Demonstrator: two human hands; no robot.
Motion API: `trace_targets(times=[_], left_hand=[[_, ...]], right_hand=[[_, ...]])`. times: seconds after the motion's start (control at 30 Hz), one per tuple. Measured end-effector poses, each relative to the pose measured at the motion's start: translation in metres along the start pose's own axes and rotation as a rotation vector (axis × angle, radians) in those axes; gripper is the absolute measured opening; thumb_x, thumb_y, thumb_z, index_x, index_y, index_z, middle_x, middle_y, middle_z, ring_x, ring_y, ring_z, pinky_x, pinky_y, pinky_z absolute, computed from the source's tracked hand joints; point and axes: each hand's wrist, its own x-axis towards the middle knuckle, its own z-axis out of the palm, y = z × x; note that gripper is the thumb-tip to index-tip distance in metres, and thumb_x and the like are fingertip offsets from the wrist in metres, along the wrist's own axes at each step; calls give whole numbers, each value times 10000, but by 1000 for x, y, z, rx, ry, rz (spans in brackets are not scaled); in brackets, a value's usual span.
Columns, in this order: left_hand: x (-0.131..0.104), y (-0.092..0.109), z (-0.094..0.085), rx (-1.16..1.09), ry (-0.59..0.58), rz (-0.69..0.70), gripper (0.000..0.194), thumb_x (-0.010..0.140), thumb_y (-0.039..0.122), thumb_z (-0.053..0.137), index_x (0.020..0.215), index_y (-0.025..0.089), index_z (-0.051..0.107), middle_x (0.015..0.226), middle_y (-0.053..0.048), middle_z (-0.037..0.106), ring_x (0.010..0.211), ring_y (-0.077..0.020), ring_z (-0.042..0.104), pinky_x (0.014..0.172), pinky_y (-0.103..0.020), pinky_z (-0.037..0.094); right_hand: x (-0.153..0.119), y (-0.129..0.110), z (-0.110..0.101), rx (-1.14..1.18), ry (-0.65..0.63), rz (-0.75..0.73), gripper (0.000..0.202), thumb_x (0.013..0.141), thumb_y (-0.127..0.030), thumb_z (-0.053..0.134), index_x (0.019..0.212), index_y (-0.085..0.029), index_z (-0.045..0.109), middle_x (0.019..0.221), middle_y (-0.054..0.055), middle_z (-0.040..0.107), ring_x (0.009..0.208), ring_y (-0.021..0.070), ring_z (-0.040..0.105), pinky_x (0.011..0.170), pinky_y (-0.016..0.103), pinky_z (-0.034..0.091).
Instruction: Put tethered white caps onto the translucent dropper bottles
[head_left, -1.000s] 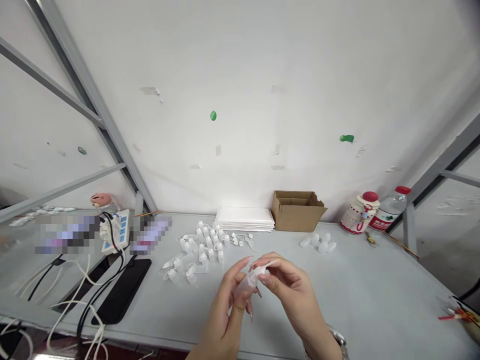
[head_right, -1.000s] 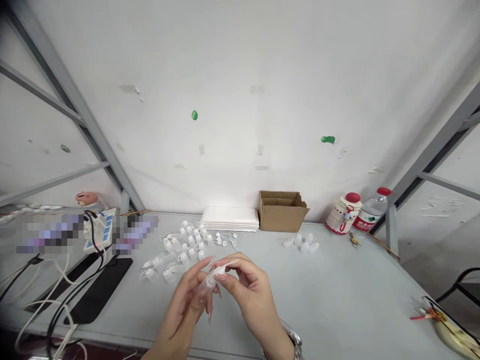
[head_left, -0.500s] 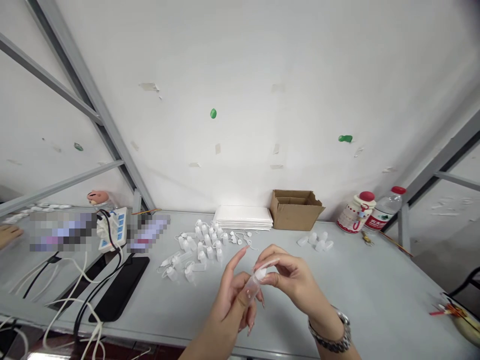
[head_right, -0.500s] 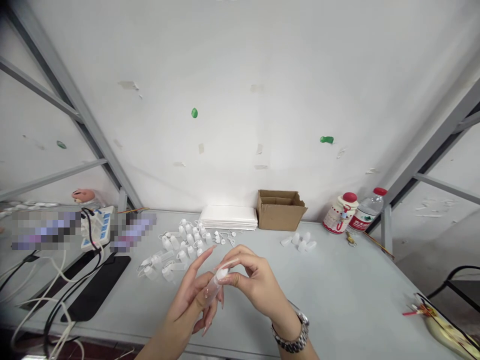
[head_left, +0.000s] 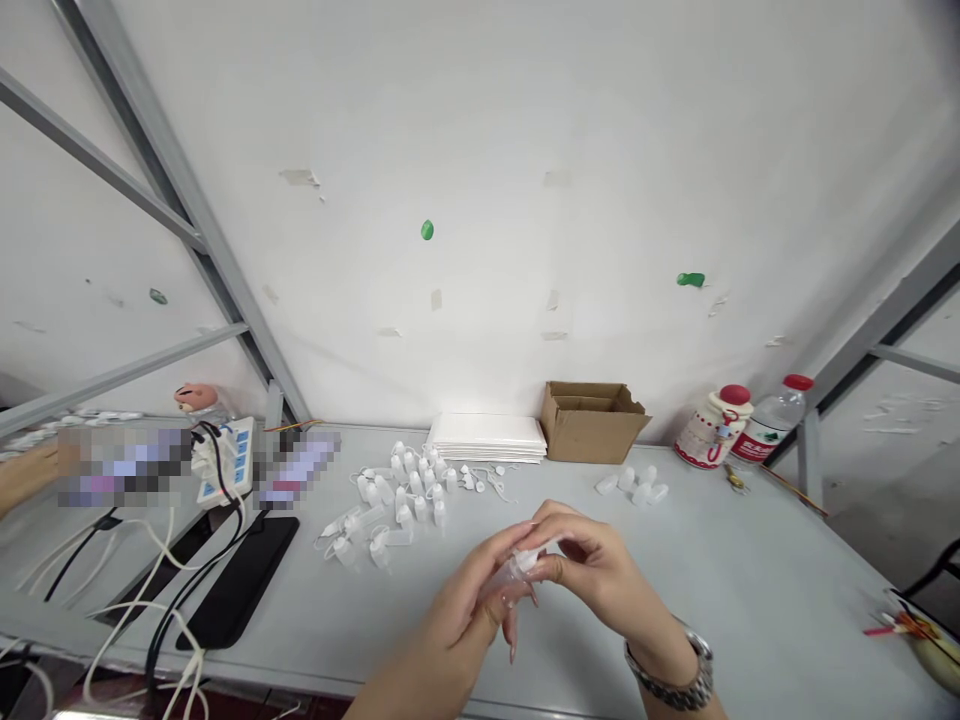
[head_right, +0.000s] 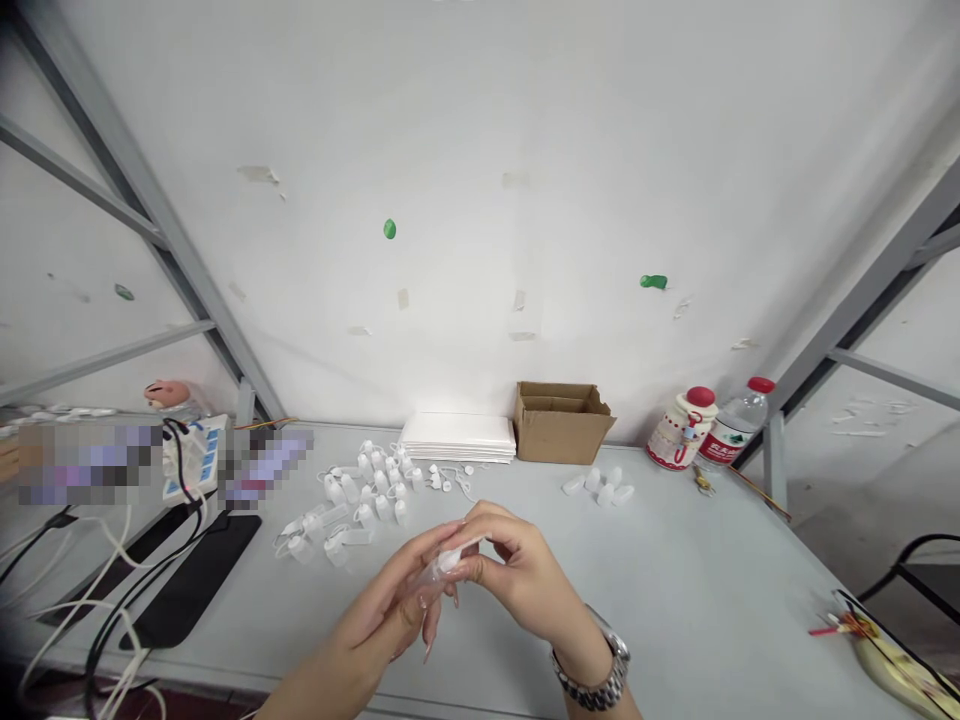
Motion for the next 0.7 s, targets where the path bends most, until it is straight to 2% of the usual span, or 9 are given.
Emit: trace_targets(times=[0.1,0.2,0.33,0.47,0.6,0.7], left_hand=[[2,-1,0,-72,-15,-15,456,781,448,553,1198,265,539,798,-40,568,562,-110,454,522,-249,336],[5,-7,1,-110,42,-44,465,782,505,516,1179,266,551,760,-30,569,526,-99,429,490,-236,282],[8,-15,2,-16,137,4,416,825,502,441,1144,270,571,831,-35,565,523,-87,396,474,-232,285],[10,-19,2,56,149,25,374,816,500,455,1013,235,631,852,-34,509,497,-68,376,426,-218,278],[10,-22,5,-9,221,-40,362,792,538,467,923,218,573,697,13,499,407,-38,289,383,-198,204],[10,-27,9,-42,268,-39,347,789,554,459,884,225,513,600,50,458,387,-35,242,379,-188,175]], right_hand=[[-1,1,4,1,12,16,72,770,-276,649,745,-211,663,719,5,548,649,135,554,629,272,469],[-2,2,8,-1,30,23,90,755,-299,663,751,-209,663,727,6,534,660,140,547,630,278,465],[0,6,13,-47,54,24,98,735,-303,684,744,-206,676,774,15,528,733,152,532,685,282,445],[1,11,17,-55,64,50,101,743,-307,675,745,-207,673,756,5,501,730,148,514,683,279,440],[0,15,18,-6,65,80,124,720,-326,694,715,-204,668,741,0,478,710,146,504,653,279,451],[1,17,20,57,69,81,133,696,-335,714,708,-211,669,741,-2,481,705,143,508,650,283,459]])
